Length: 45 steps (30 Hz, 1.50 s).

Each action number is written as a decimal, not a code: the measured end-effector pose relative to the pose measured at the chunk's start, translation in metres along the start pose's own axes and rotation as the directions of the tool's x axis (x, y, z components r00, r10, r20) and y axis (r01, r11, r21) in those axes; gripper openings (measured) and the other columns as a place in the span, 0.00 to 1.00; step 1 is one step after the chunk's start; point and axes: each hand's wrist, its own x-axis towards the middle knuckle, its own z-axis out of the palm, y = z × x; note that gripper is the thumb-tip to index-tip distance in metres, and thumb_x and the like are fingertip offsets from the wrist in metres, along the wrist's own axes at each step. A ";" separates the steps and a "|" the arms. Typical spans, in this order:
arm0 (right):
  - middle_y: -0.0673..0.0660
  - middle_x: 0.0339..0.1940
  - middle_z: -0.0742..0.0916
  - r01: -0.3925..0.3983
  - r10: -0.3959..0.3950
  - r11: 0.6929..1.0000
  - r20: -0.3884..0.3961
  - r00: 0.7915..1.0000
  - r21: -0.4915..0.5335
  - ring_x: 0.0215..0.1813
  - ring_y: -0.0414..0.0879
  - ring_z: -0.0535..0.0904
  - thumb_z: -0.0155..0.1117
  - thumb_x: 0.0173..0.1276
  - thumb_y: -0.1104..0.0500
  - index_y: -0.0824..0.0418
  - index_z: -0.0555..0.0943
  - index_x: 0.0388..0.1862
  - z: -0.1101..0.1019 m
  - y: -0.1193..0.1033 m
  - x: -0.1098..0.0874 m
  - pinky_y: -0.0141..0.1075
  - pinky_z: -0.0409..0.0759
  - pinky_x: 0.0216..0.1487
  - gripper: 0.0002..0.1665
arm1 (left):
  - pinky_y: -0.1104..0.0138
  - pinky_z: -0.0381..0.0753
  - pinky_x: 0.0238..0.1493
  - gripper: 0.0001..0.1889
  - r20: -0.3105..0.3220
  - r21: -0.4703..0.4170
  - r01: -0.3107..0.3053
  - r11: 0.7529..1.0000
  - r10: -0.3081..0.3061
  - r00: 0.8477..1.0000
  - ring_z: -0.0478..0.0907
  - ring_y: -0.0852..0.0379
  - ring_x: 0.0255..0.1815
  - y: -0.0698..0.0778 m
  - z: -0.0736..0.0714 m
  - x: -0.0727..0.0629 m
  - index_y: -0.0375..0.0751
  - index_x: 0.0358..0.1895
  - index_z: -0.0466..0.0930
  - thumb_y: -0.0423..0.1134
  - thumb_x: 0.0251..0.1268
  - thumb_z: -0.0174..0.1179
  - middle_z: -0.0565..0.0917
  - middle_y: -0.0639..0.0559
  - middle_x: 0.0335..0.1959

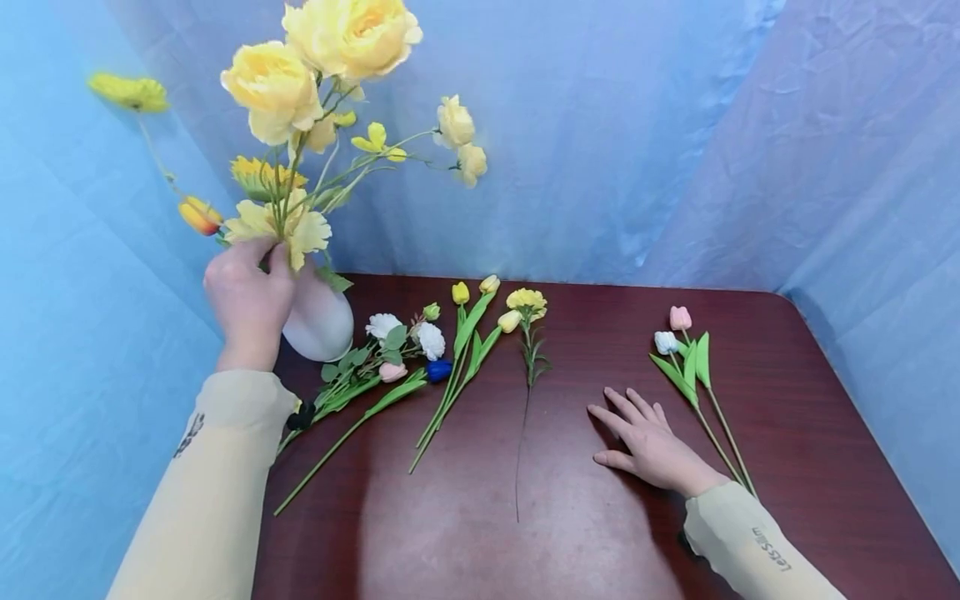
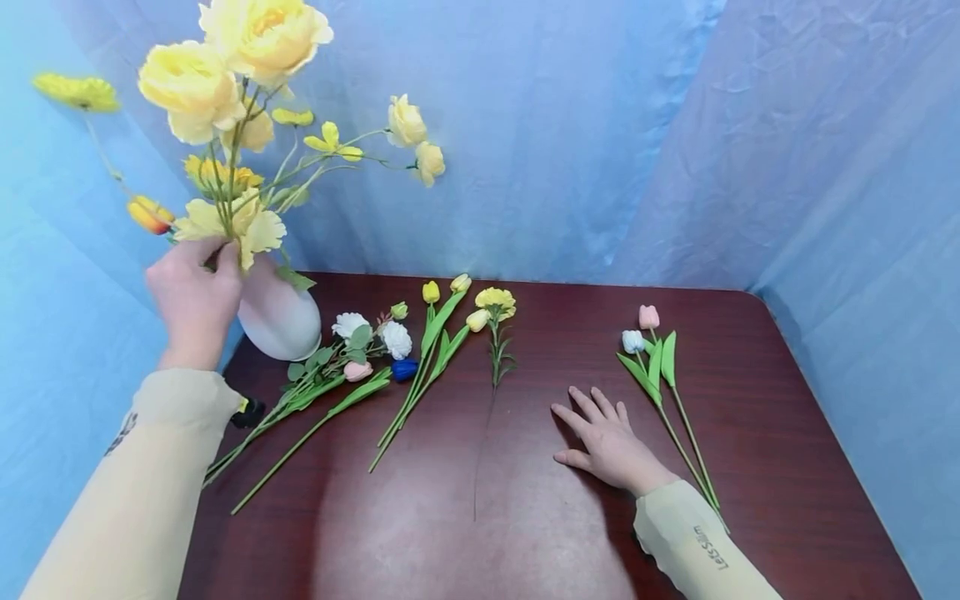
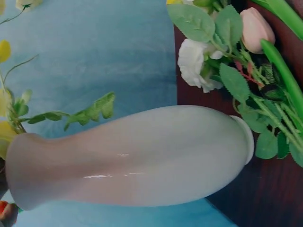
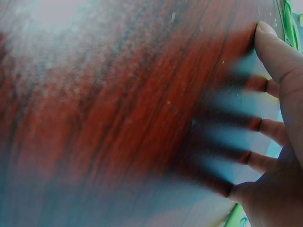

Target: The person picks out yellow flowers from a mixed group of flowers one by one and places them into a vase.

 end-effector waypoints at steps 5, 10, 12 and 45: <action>0.67 0.80 0.65 -0.001 0.001 1.000 0.001 1.000 0.003 0.78 0.74 0.55 0.68 0.68 0.39 0.54 0.70 0.77 0.000 -0.001 0.001 0.78 0.54 0.66 0.43 | 0.39 0.58 0.58 0.14 0.071 0.082 0.058 0.995 -0.064 0.995 0.76 0.28 0.43 -0.008 -0.002 -0.006 0.31 0.38 0.89 0.38 0.73 0.57 0.87 0.33 0.32; 0.67 0.80 0.65 -0.008 0.007 1.000 0.007 1.000 0.010 0.79 0.74 0.55 0.69 0.68 0.39 0.54 0.69 0.78 -0.001 -0.001 0.001 0.78 0.52 0.67 0.43 | 0.39 0.54 0.57 0.21 0.095 0.125 0.086 0.988 -0.099 0.991 0.70 0.30 0.48 -0.011 -0.002 -0.009 0.31 0.37 0.90 0.45 0.77 0.55 0.86 0.33 0.34; 0.68 0.80 0.64 -0.009 0.009 1.000 0.009 1.000 0.012 0.79 0.74 0.54 0.69 0.68 0.40 0.54 0.69 0.78 -0.001 -0.001 0.001 0.78 0.52 0.67 0.43 | 0.39 0.54 0.57 0.24 0.100 0.143 0.101 0.985 -0.116 0.988 0.68 0.30 0.49 -0.011 0.000 -0.009 0.31 0.38 0.90 0.49 0.77 0.54 0.86 0.33 0.38; 0.67 0.80 0.65 -0.012 0.012 1.000 0.001 1.000 0.005 0.79 0.74 0.54 0.68 0.68 0.39 0.53 0.69 0.78 0.003 -0.001 0.000 0.78 0.53 0.67 0.44 | 0.54 0.81 0.43 0.10 0.510 -0.118 -0.277 0.954 0.298 0.807 0.80 0.43 0.41 0.084 0.087 -0.143 0.40 0.48 0.84 0.40 0.70 0.60 0.85 0.46 0.41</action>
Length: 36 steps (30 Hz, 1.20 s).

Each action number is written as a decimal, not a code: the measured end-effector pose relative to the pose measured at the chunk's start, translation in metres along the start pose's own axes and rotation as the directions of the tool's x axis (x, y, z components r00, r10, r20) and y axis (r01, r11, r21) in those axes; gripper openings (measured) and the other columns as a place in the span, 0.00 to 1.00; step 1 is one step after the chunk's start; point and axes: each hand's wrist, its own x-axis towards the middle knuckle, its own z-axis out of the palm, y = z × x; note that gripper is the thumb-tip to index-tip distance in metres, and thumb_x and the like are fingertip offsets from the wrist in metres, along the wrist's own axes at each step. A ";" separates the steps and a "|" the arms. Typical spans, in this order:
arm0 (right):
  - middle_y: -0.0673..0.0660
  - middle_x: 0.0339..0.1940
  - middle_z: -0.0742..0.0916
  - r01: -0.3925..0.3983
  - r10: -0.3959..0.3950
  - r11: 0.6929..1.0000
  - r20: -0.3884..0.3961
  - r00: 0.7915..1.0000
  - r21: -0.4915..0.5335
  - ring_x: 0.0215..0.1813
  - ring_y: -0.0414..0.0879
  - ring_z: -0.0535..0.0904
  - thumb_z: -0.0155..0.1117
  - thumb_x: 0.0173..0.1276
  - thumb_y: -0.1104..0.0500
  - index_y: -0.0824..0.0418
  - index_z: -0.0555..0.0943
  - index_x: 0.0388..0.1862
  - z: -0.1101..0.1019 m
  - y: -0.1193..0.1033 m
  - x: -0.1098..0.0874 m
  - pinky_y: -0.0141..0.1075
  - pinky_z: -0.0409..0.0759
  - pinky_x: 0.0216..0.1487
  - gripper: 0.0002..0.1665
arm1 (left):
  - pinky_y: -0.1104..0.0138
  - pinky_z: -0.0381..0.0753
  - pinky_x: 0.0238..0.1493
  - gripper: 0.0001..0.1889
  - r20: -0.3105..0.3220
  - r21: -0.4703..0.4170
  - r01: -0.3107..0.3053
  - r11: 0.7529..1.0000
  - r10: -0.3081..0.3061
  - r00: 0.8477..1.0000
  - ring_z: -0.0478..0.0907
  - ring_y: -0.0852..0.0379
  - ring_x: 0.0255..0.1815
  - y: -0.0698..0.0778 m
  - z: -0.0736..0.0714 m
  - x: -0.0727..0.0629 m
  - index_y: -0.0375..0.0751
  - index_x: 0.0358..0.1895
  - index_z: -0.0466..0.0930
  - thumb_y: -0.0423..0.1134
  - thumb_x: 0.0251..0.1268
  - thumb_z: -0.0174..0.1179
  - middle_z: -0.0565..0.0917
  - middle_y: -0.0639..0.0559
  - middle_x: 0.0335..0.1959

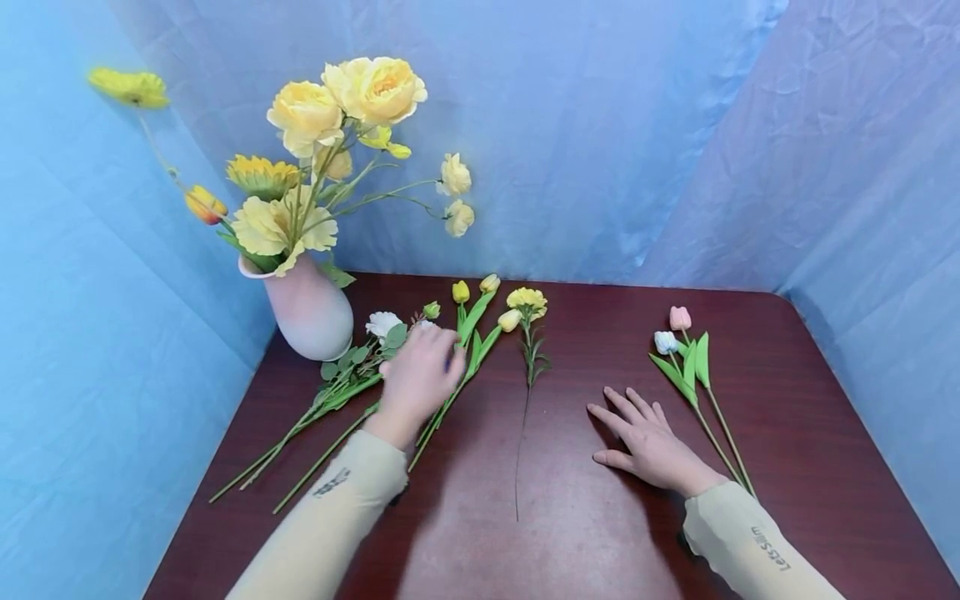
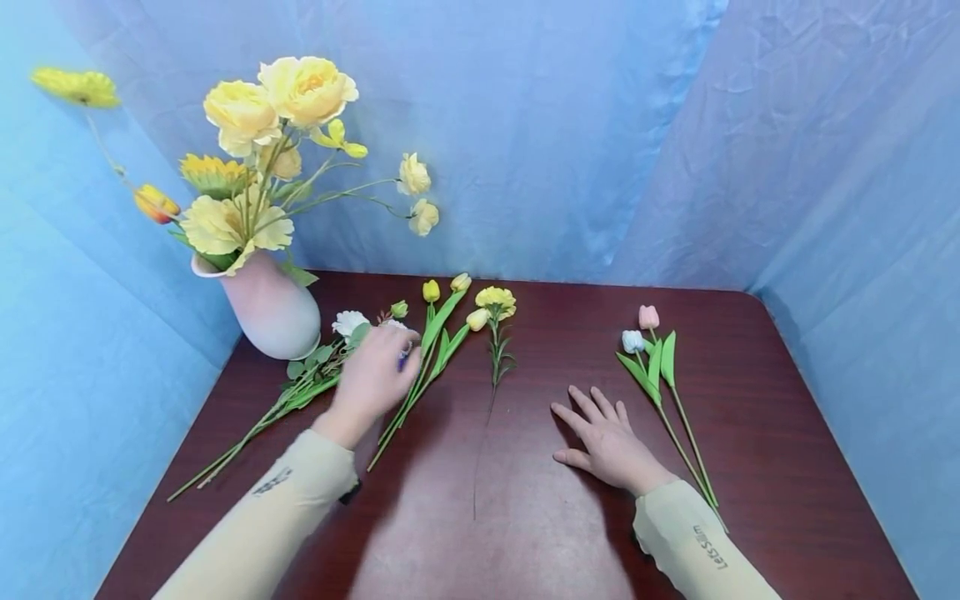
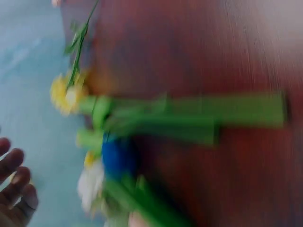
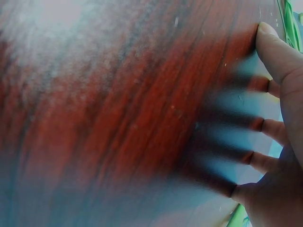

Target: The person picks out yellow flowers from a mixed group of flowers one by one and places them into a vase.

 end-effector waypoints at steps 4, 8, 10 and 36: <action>0.67 0.80 0.65 0.001 -0.001 1.000 -0.009 1.000 0.008 0.79 0.74 0.54 0.68 0.68 0.39 0.54 0.69 0.78 0.002 0.000 0.001 0.78 0.53 0.68 0.44 | 0.54 0.84 0.43 0.14 0.270 0.042 0.099 0.994 -0.107 0.957 0.83 0.46 0.45 0.029 0.031 0.001 0.45 0.51 0.84 0.50 0.75 0.59 0.86 0.49 0.46; 0.67 0.80 0.65 0.005 -0.005 1.000 -0.016 1.000 0.011 0.79 0.74 0.54 0.69 0.67 0.39 0.54 0.70 0.77 0.004 -0.001 0.001 0.77 0.53 0.68 0.44 | 0.52 0.84 0.40 0.16 0.378 0.085 0.159 0.984 -0.180 0.908 0.83 0.47 0.45 0.049 0.057 0.000 0.47 0.46 0.83 0.55 0.74 0.59 0.85 0.50 0.42; 0.67 0.80 0.65 0.005 -0.005 1.000 -0.017 1.000 0.010 0.79 0.74 0.54 0.69 0.67 0.39 0.55 0.70 0.77 0.004 -0.001 0.001 0.78 0.53 0.68 0.44 | 0.51 0.84 0.40 0.16 0.403 0.102 0.176 0.979 -0.202 0.893 0.83 0.47 0.44 0.056 0.068 -0.001 0.47 0.44 0.82 0.57 0.74 0.59 0.85 0.50 0.40; 0.68 0.80 0.65 0.003 -0.003 1.000 -0.021 1.000 0.001 0.78 0.75 0.55 0.70 0.67 0.40 0.55 0.70 0.77 0.002 0.000 0.000 0.78 0.53 0.67 0.43 | 0.50 0.84 0.41 0.16 0.476 0.121 0.276 0.954 -0.300 0.827 0.85 0.46 0.45 0.072 0.096 0.010 0.45 0.48 0.81 0.53 0.70 0.65 0.83 0.49 0.43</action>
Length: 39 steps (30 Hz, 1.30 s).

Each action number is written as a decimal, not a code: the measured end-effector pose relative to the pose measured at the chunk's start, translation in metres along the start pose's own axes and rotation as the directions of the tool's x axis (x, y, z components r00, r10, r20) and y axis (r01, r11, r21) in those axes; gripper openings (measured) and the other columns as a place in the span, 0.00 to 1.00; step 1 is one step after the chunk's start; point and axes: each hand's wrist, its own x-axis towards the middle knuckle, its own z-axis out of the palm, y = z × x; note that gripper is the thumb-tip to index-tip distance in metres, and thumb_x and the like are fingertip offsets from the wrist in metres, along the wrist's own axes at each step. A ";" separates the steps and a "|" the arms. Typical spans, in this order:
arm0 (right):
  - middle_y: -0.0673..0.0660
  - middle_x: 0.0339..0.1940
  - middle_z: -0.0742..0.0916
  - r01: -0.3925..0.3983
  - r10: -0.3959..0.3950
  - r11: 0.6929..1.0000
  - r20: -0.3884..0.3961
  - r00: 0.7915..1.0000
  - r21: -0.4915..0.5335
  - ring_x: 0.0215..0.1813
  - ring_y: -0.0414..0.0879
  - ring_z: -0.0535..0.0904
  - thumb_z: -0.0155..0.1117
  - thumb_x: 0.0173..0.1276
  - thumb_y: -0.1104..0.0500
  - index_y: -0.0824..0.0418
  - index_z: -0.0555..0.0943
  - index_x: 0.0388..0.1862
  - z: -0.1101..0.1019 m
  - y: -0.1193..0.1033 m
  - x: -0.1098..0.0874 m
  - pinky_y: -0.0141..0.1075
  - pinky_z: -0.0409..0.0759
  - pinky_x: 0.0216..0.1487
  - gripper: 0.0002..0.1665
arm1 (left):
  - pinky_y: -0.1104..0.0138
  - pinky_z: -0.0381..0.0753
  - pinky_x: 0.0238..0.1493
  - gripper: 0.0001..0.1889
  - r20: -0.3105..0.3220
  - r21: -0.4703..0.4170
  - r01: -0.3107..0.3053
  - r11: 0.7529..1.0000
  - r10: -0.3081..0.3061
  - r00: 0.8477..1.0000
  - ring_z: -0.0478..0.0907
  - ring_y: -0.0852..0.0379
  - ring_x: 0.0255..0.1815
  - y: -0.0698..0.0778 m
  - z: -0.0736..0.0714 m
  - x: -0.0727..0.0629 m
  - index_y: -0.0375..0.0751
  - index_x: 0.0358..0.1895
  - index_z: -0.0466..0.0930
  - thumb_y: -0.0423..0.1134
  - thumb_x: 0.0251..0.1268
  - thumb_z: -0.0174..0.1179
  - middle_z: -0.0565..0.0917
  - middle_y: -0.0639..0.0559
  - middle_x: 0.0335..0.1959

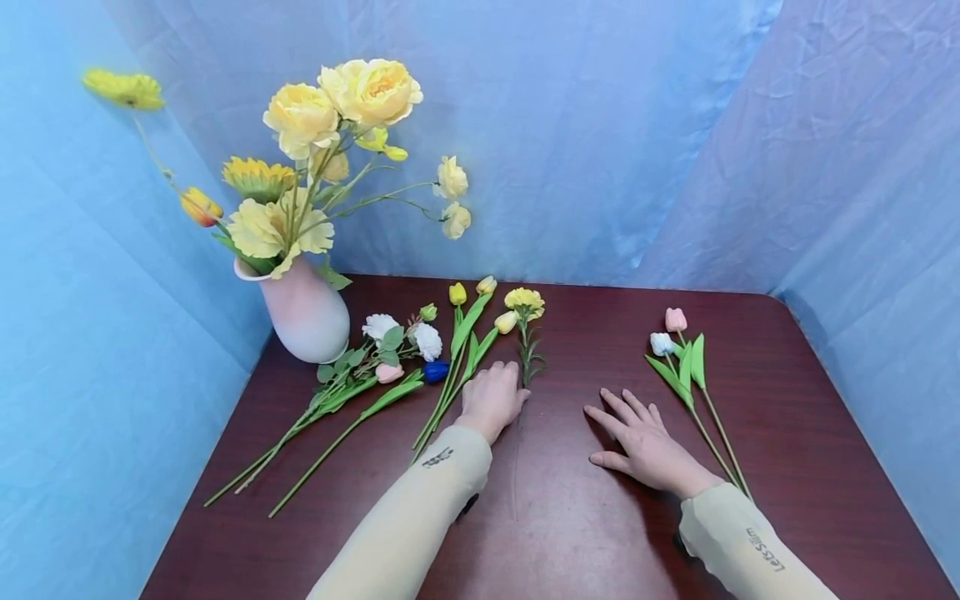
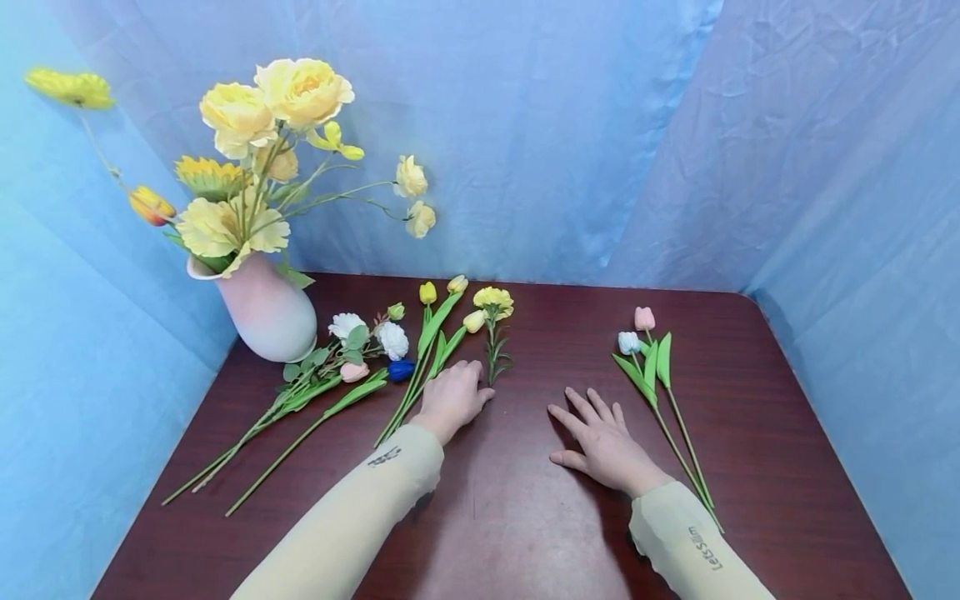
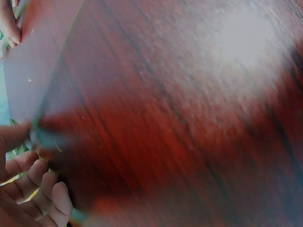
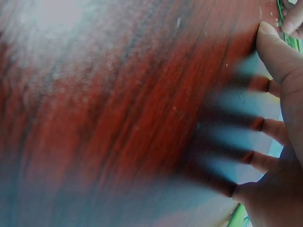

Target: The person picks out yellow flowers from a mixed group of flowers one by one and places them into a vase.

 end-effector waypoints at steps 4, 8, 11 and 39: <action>0.67 0.80 0.65 0.002 -0.002 1.000 0.005 1.000 0.005 0.79 0.74 0.54 0.69 0.67 0.39 0.54 0.70 0.77 0.000 0.000 0.000 0.78 0.53 0.67 0.44 | 0.50 0.84 0.39 0.05 0.009 -0.022 0.028 0.999 -0.027 1.000 0.85 0.45 0.42 -0.004 -0.004 0.001 0.44 0.41 0.83 0.40 0.71 0.61 0.84 0.49 0.40; 0.68 0.80 0.65 0.000 -0.001 1.000 0.004 1.000 0.014 0.79 0.75 0.54 0.69 0.67 0.39 0.55 0.70 0.77 -0.001 0.000 0.000 0.78 0.52 0.67 0.44 | 0.52 0.83 0.33 0.08 0.062 -0.027 0.055 0.998 -0.053 0.997 0.84 0.47 0.35 -0.008 -0.011 0.002 0.45 0.29 0.82 0.35 0.68 0.59 0.85 0.50 0.35; 0.69 0.79 0.66 0.006 -0.006 1.000 -0.004 1.000 0.012 0.78 0.76 0.55 0.70 0.67 0.39 0.56 0.71 0.76 -0.002 -0.002 -0.001 0.79 0.53 0.66 0.43 | 0.53 0.82 0.30 0.11 0.090 0.002 0.030 1.000 -0.030 0.995 0.83 0.49 0.32 -0.010 -0.019 0.002 0.46 0.23 0.80 0.34 0.67 0.61 0.86 0.50 0.34; 0.67 0.80 0.65 -0.018 0.018 1.000 0.019 1.000 -0.004 0.79 0.73 0.55 0.69 0.68 0.40 0.54 0.70 0.77 -0.006 -0.005 -0.003 0.75 0.53 0.69 0.43 | 0.58 0.69 0.19 0.11 -0.593 0.580 -0.355 0.733 0.679 0.434 0.72 0.44 0.26 -0.053 -0.215 -0.050 0.36 0.31 0.75 0.21 0.67 0.45 0.74 0.45 0.28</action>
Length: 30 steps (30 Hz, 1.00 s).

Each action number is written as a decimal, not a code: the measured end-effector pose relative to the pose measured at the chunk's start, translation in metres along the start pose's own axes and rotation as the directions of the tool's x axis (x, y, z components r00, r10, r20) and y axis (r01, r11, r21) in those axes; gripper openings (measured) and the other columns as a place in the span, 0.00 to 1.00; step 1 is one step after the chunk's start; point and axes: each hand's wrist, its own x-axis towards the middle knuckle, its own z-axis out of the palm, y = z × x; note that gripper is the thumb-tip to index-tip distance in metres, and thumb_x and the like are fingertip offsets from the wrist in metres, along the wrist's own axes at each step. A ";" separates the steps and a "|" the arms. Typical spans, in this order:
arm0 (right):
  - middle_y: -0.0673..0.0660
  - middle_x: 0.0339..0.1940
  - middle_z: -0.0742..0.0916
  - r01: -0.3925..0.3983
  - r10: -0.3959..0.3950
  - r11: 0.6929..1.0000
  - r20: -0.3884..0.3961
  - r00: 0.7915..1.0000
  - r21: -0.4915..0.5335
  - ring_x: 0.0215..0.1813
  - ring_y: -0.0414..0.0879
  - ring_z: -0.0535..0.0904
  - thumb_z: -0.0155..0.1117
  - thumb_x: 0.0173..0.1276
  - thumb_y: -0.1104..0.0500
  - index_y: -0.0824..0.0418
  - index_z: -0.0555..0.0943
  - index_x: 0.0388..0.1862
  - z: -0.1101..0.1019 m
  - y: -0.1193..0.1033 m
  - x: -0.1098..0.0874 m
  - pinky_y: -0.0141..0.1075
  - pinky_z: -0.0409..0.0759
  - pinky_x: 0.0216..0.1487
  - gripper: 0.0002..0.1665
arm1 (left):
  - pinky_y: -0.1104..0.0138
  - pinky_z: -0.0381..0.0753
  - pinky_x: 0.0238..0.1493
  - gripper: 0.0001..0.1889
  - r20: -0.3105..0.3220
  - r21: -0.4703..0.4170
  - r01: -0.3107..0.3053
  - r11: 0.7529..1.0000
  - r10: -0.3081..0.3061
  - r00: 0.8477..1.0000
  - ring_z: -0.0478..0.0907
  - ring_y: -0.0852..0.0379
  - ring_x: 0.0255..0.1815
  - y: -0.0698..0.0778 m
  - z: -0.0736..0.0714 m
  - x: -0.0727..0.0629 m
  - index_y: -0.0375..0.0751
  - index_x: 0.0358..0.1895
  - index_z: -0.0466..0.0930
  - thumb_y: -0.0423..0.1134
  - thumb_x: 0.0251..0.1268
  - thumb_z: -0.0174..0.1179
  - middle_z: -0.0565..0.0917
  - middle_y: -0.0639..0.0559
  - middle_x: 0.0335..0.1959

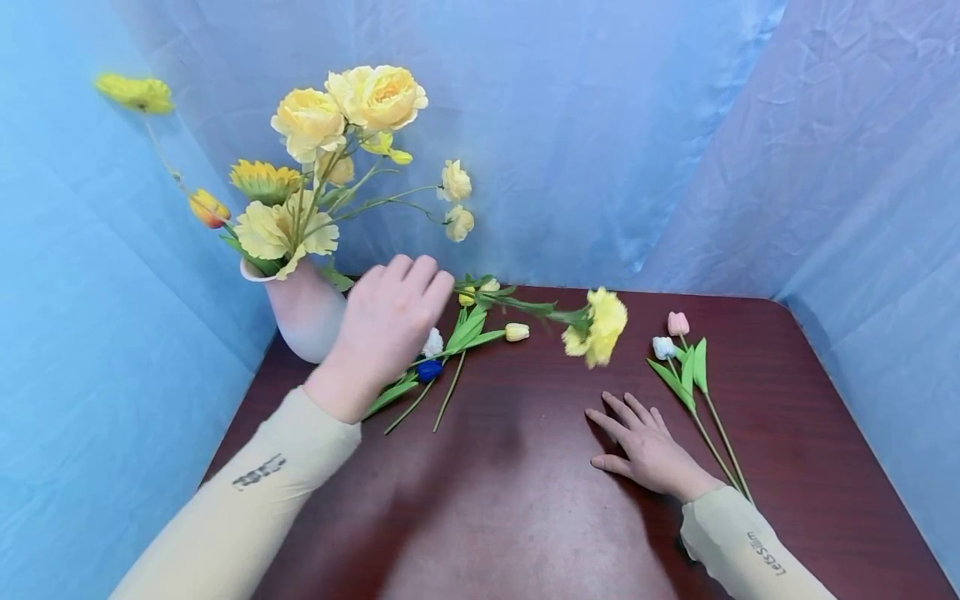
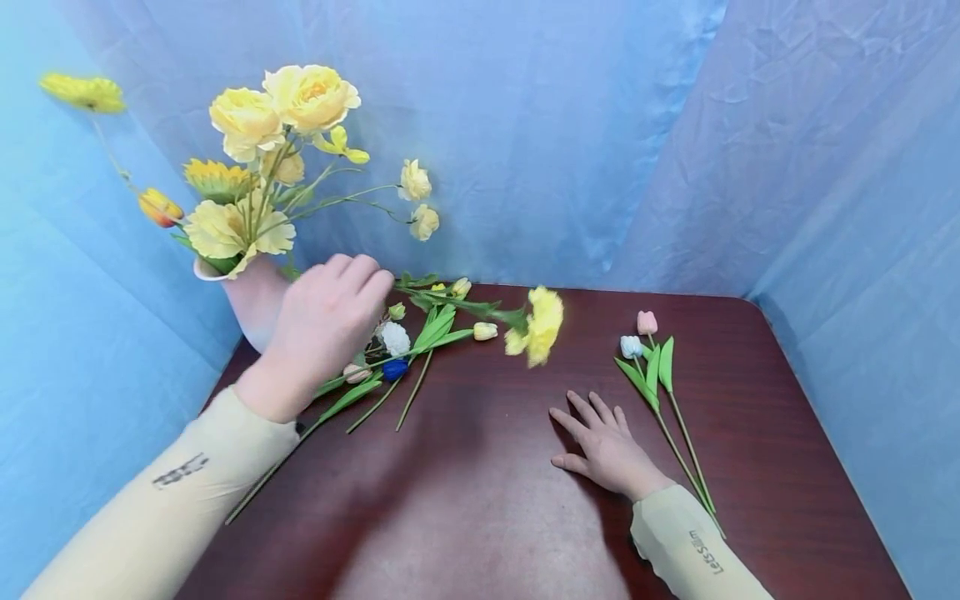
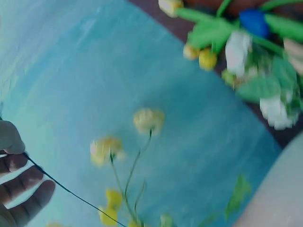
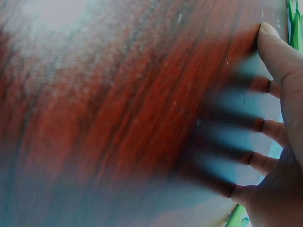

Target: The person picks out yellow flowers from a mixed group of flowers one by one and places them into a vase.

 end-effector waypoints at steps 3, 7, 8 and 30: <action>0.67 0.80 0.65 0.002 -0.002 1.000 -0.005 1.000 0.001 0.79 0.73 0.55 0.70 0.67 0.40 0.54 0.70 0.77 0.000 -0.001 0.000 0.75 0.53 0.69 0.44 | 0.55 0.72 0.21 0.11 -0.077 -0.013 0.011 1.000 -0.012 0.997 0.75 0.42 0.29 -0.017 -0.012 0.002 0.34 0.33 0.76 0.20 0.67 0.46 0.76 0.43 0.30; 0.67 0.80 0.65 0.003 -0.003 1.000 -0.003 1.000 0.005 0.79 0.73 0.55 0.70 0.67 0.41 0.54 0.70 0.77 0.000 -0.001 0.001 0.76 0.53 0.69 0.43 | 0.53 0.76 0.26 0.10 -0.111 -0.049 0.065 0.997 -0.070 0.991 0.76 0.41 0.30 -0.029 -0.028 -0.001 0.32 0.34 0.77 0.20 0.67 0.48 0.79 0.41 0.33; 0.67 0.80 0.65 0.003 -0.003 1.000 -0.003 1.000 0.005 0.79 0.73 0.55 0.70 0.67 0.40 0.54 0.70 0.77 0.000 -0.001 0.001 0.76 0.53 0.69 0.43 | 0.53 0.75 0.26 0.09 -0.114 -0.059 0.079 0.995 -0.085 0.990 0.75 0.41 0.30 -0.029 -0.032 -0.002 0.32 0.34 0.77 0.20 0.66 0.48 0.79 0.41 0.33; 0.66 0.81 0.65 0.007 -0.007 1.000 -0.009 1.000 -0.019 0.79 0.73 0.55 0.67 0.68 0.37 0.52 0.69 0.78 0.007 0.006 0.000 0.76 0.52 0.69 0.44 | 0.53 0.72 0.19 0.10 -0.138 -0.035 0.148 0.988 -0.151 0.979 0.74 0.40 0.29 -0.025 -0.043 -0.011 0.34 0.31 0.75 0.21 0.68 0.48 0.78 0.41 0.32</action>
